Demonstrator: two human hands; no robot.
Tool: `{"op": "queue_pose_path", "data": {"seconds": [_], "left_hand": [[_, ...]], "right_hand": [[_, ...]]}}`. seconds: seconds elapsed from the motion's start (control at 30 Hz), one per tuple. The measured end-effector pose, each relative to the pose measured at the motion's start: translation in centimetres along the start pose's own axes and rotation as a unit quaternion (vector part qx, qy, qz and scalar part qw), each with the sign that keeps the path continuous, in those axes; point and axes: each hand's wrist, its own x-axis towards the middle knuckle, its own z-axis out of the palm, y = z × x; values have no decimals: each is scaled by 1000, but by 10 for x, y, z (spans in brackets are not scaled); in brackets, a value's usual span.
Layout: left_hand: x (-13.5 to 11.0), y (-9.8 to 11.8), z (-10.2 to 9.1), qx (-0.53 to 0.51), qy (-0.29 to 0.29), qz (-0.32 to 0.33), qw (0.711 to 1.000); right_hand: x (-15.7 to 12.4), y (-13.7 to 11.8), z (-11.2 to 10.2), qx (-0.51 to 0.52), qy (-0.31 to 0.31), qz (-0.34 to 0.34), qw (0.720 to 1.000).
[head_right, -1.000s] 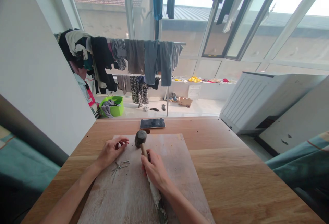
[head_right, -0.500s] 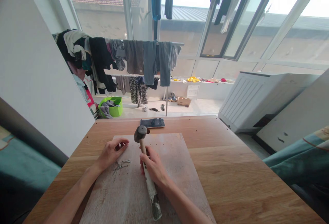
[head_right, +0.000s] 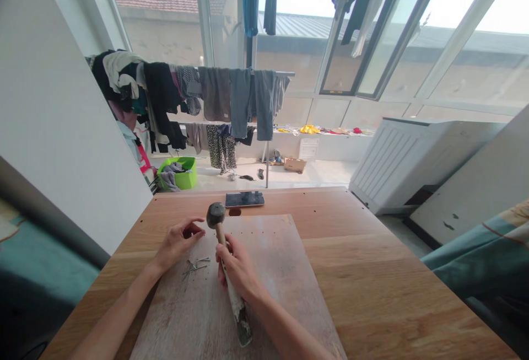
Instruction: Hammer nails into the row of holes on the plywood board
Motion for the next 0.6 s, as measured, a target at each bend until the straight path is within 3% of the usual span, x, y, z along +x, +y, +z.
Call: {"op": "queue_pose_path", "data": {"seconds": [0.33,0.6], "left_hand": [[0,0,2,-1,18,14,1000],[-1,2,0,-1,3,11,1000]], "right_hand": [[-6,0,6,-2,-55,-17,998],[-9,5,5,-3,-49,0,999]]}}
